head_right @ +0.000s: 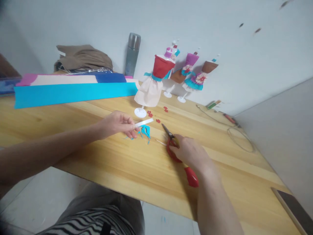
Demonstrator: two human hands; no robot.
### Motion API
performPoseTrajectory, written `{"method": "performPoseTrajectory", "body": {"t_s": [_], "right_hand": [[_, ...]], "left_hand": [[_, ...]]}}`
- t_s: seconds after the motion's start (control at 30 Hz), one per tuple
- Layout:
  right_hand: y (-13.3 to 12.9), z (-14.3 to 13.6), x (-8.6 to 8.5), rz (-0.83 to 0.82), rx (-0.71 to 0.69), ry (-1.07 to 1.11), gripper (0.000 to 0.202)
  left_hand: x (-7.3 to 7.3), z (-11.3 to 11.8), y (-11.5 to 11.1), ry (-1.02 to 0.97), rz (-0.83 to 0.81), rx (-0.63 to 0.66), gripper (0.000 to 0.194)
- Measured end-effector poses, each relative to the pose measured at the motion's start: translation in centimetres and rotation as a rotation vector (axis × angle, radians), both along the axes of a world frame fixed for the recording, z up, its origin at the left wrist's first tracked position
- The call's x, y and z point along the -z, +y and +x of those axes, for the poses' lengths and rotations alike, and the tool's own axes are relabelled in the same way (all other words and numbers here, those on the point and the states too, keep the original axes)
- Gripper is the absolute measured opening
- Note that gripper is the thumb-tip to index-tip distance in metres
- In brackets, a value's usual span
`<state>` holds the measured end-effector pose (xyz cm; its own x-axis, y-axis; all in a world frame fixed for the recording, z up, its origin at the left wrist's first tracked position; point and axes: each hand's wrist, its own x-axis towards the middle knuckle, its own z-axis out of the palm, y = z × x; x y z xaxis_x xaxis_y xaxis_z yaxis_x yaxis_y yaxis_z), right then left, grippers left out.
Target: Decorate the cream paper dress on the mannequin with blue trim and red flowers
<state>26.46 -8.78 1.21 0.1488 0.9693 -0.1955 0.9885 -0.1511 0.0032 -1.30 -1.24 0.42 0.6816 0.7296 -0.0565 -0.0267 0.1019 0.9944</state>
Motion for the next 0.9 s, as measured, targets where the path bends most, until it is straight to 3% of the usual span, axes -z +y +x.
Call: {"method": "performPoseTrajectory", "body": {"t_s": [0.1, 0.2, 0.27, 0.33, 0.43, 0.53, 0.63, 0.77, 0.83, 0.9], "right_hand": [[0.1, -1.0, -0.4, 0.189, 0.103, 0.065, 0.037], [0.4, -2.0, -0.5, 0.401, -0.067, 0.544, 0.043], [0.6, -2.6, -0.4, 0.368, -0.232, 0.887, 0.041], [0.7, -3.2, -0.3, 0.257, -0.329, 1.068, 0.037], [0.5, -3.8, -0.6, 0.159, -0.378, 1.07, 0.029], [0.0, -3.3, -1.3, 0.205, -0.381, 1.009, 0.025], [0.1, -1.3, -1.7, 0.325, -0.29, 0.975, 0.023], [1.8, 2.5, -0.2, 0.509, 0.078, 0.848, 0.019], [2.7, 4.1, 1.1, 0.473, 0.3, 0.801, 0.013], [3.3, 5.2, 2.4, 0.416, 0.392, 0.847, 0.01]], "left_hand": [[0.2, 0.0, -0.1, 0.054, 0.055, 0.012, 0.014], [0.5, -0.1, -0.4, 0.076, 0.114, 0.085, 0.018], [0.9, -0.1, -0.7, 0.082, 0.153, 0.148, 0.02], [1.2, -0.1, -0.9, 0.089, 0.185, 0.18, 0.02], [1.3, -0.1, -1.2, 0.075, 0.188, 0.196, 0.015], [0.6, 0.0, -1.2, 0.019, 0.118, 0.176, 0.013], [-0.3, 0.0, -0.9, -0.01, 0.039, 0.015, 0.016], [-0.8, -0.1, 0.0, 0.027, -0.02, -0.257, 0.017], [-0.8, -0.2, 0.4, 0.036, -0.036, -0.33, 0.02], [-0.7, -0.2, 0.6, 0.032, -0.042, -0.364, 0.022]]}}
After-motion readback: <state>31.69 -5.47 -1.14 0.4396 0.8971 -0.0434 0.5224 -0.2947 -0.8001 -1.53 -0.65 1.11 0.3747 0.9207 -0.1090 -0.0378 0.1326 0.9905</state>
